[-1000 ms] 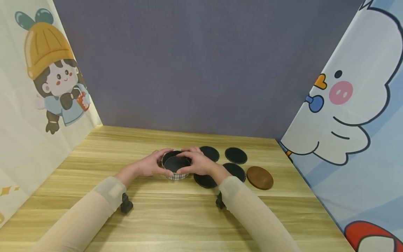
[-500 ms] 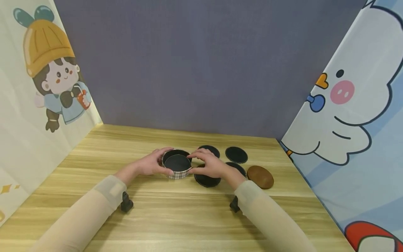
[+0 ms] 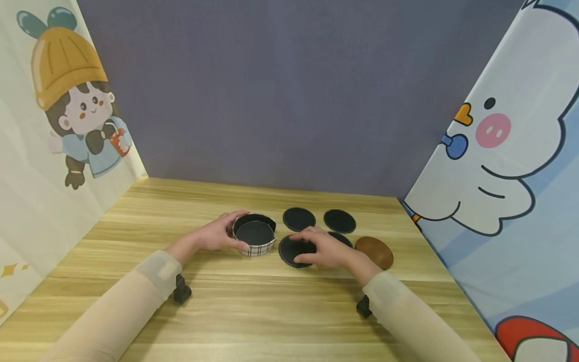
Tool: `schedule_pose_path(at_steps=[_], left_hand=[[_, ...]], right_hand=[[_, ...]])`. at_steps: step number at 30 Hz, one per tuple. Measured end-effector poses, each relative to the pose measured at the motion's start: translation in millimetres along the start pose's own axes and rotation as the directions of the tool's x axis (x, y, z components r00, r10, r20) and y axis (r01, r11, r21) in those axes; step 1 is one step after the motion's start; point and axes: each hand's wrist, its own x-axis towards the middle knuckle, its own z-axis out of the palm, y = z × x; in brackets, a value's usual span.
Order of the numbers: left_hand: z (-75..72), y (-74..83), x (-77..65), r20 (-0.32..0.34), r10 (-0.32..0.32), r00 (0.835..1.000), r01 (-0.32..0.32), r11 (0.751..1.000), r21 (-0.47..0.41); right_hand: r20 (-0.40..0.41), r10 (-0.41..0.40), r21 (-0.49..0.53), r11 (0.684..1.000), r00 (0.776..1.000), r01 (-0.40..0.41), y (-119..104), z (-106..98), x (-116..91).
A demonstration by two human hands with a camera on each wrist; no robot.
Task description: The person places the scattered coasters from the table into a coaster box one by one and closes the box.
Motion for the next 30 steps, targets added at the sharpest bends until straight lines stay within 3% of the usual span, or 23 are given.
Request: schedule_pose_path(at_steps=[11, 21, 30], left_hand=[[0.3, -1.0, -0.7, -0.002, -0.002, 1.0, 0.002, 1.0, 0.001], [1.3, -1.5, -1.5, 0.002, 0.003, 1.0, -0.003, 1.0, -0.023], [1.5, -1.4, -1.8, 0.001, -0.006, 1.0, 0.006, 1.0, -0.023]], right_hand=[[0.072, -0.122, -0.123, 0.984, 0.99, 0.13, 4, -3, -15], [0.112, -0.058, -0.129, 0.989, 0.992, 0.073, 3, 0, -15], [0.122, -0.072, -0.106, 0.991, 0.99, 0.085, -2, 4, -23]])
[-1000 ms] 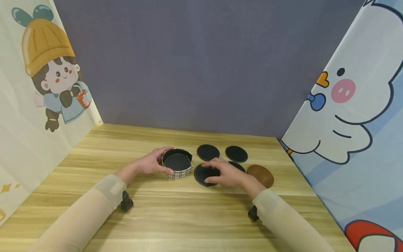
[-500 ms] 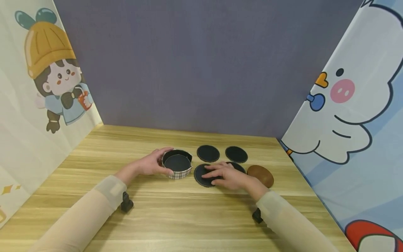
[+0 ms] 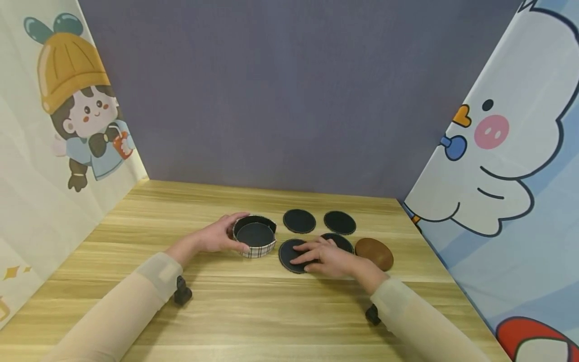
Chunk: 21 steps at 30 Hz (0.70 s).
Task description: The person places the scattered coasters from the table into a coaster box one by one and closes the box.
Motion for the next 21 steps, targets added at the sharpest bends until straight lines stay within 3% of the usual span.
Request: schedule_pose_path(at_steps=[6, 21], left_hand=[[0.2, 0.6, 0.2, -0.003, -0.003, 1.0, 0.003, 1.0, 0.005], [-0.8, -0.8, 2.0, -0.002, 0.006, 1.0, -0.006, 1.0, 0.014]], right_hand=[[0.003, -0.038, 0.028, 0.999, 0.999, 0.038, -11, 5, -9], [0.035, -0.13, -0.036, 0.991, 0.991, 0.131, -39, 19, -22]])
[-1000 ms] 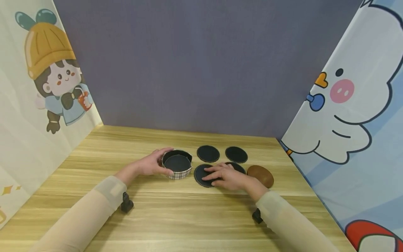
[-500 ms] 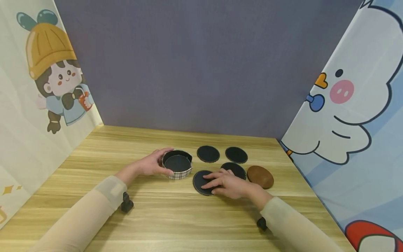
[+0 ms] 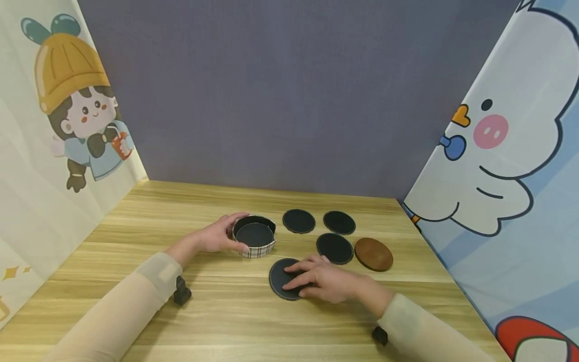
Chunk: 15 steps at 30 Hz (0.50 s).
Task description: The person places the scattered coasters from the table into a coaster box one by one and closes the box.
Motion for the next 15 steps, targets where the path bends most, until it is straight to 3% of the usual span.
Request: schedule_pose_path(at_steps=[6, 15], left_hand=[[-0.7, 0.4, 0.0, 0.0, 0.0, 1.0, 0.0, 1.0, 0.001], [-1.3, -1.0, 1.3, 0.005, 0.007, 1.0, -0.007, 1.0, 0.009]], right_hand=[[0.021, -0.003, 0.002, 1.0, 1.0, 0.003, -7.5, 1.6, 1.4], [0.039, 0.048, 0.065, 0.997, 0.998, -0.05, -0.8, 4.0, 4.6]])
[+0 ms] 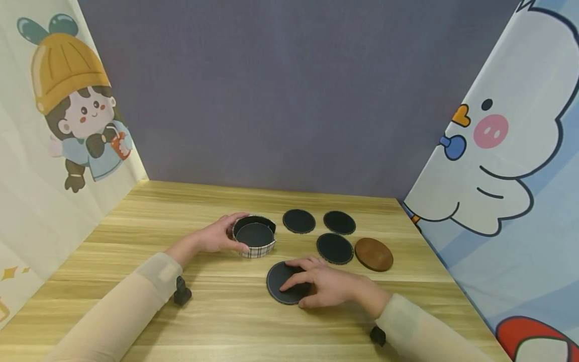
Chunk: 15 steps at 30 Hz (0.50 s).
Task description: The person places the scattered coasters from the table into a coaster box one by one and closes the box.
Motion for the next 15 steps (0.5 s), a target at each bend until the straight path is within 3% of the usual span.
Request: schedule_pose_path(at_steps=[15], left_hand=[[-0.1, 2.4, -1.2, 0.011, -0.001, 1.0, 0.001, 0.999, -0.034]], right_hand=[[-0.011, 0.009, -0.006, 1.0, 1.0, -0.009, 2.8, -1.6, 5.0]])
